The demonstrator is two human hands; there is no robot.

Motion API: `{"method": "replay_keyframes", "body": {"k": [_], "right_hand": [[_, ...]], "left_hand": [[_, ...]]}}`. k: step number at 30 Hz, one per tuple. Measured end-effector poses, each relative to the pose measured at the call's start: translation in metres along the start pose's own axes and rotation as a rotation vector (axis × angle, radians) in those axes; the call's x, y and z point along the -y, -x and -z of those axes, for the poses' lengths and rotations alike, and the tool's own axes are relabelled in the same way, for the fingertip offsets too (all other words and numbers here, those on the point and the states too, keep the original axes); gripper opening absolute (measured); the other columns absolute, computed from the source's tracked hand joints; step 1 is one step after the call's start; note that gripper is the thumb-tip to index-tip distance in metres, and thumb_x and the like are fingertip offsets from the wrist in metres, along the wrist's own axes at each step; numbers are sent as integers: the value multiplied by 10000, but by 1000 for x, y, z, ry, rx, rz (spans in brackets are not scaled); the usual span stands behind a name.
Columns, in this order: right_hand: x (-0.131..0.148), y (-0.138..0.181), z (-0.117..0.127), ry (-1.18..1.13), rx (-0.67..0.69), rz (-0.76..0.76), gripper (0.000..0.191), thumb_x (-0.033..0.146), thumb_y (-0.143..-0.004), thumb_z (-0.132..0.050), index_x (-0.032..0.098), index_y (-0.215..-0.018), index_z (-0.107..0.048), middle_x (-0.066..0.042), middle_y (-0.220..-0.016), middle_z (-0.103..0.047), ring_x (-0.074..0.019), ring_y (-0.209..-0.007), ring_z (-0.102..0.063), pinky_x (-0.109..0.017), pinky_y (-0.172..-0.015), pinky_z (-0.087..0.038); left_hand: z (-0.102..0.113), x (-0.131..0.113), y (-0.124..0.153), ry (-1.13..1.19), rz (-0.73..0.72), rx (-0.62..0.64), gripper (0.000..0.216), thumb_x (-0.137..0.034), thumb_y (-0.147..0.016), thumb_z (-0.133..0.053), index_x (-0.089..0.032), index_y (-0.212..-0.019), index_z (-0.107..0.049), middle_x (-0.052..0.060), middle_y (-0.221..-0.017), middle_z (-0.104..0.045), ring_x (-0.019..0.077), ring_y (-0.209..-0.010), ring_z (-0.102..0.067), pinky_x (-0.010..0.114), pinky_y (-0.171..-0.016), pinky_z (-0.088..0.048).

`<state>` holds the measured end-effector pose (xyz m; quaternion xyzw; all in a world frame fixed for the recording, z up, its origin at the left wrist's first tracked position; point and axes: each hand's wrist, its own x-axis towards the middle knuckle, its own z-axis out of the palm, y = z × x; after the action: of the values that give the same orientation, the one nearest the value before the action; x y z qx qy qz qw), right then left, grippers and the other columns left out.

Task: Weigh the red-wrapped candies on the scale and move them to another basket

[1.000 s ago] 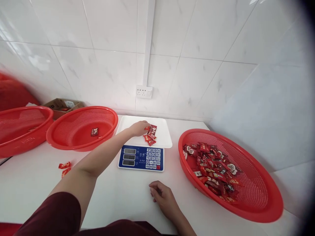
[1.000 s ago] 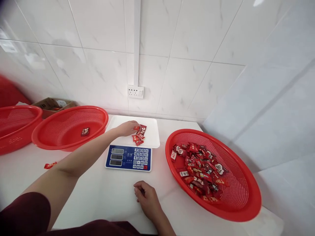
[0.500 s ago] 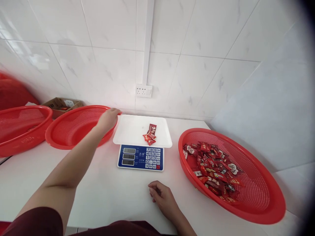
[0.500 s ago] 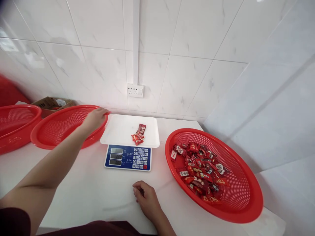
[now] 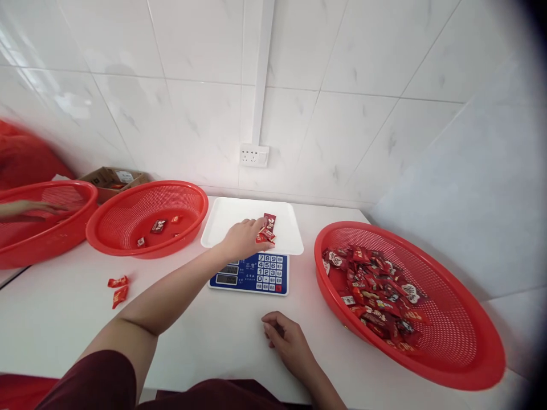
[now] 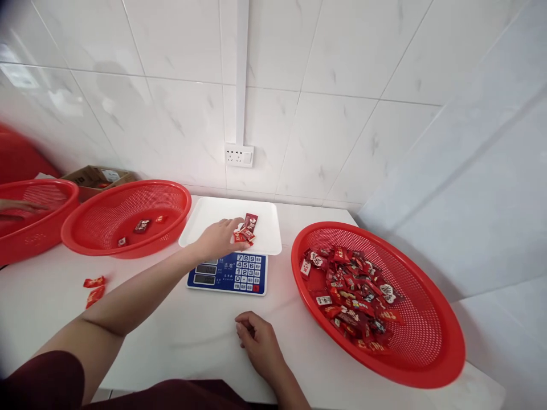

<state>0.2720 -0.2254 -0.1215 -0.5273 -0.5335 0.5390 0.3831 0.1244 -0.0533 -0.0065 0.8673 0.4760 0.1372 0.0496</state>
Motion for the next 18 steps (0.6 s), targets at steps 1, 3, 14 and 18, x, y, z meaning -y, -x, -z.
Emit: {"method": "replay_keyframes", "body": {"k": [1, 3, 14, 18], "right_hand": [[0, 0, 0, -1, -5, 5, 113, 309, -796, -509, 272, -828, -611, -15, -651, -547, -187, -587, -534, -323, -556, -472], [1, 1, 0, 0, -12, 12, 116, 309, -797, -508, 271, -828, -613, -12, -649, -548, -185, -582, -536, -321, -559, -471], [2, 1, -1, -31, -11, 15, 120, 313, -790, -515, 269, -810, -625, -14, -634, -554, -185, -561, -524, -326, -540, -462], [2, 0, -1, -32, -1, 4, 114, 315, -787, -521, 272, -804, -625, -11, -634, -548, -186, -576, -527, -318, -538, -464]], "left_hand": [[-5, -7, -3, -36, -10, 4, 660, -623, -754, -488, -203, -1252, -383, 108, -1109, -596, 285, -1053, -523, 377, -829, -432], [-12, -12, -8, -72, -15, 17, 677, -602, -750, -509, -190, -1266, -359, 122, -1135, -573, 301, -1079, -496, 389, -843, -420], [-4, 12, -10, 9, 27, 45, 366, -260, -846, -446, -214, -1208, -418, 87, -1041, -602, 244, -968, -562, 329, -771, -462], [11, 32, -1, 21, 97, -2, 380, -209, -832, -449, -198, -1212, -427, 92, -1050, -610, 224, -941, -581, 308, -774, -470]]}}
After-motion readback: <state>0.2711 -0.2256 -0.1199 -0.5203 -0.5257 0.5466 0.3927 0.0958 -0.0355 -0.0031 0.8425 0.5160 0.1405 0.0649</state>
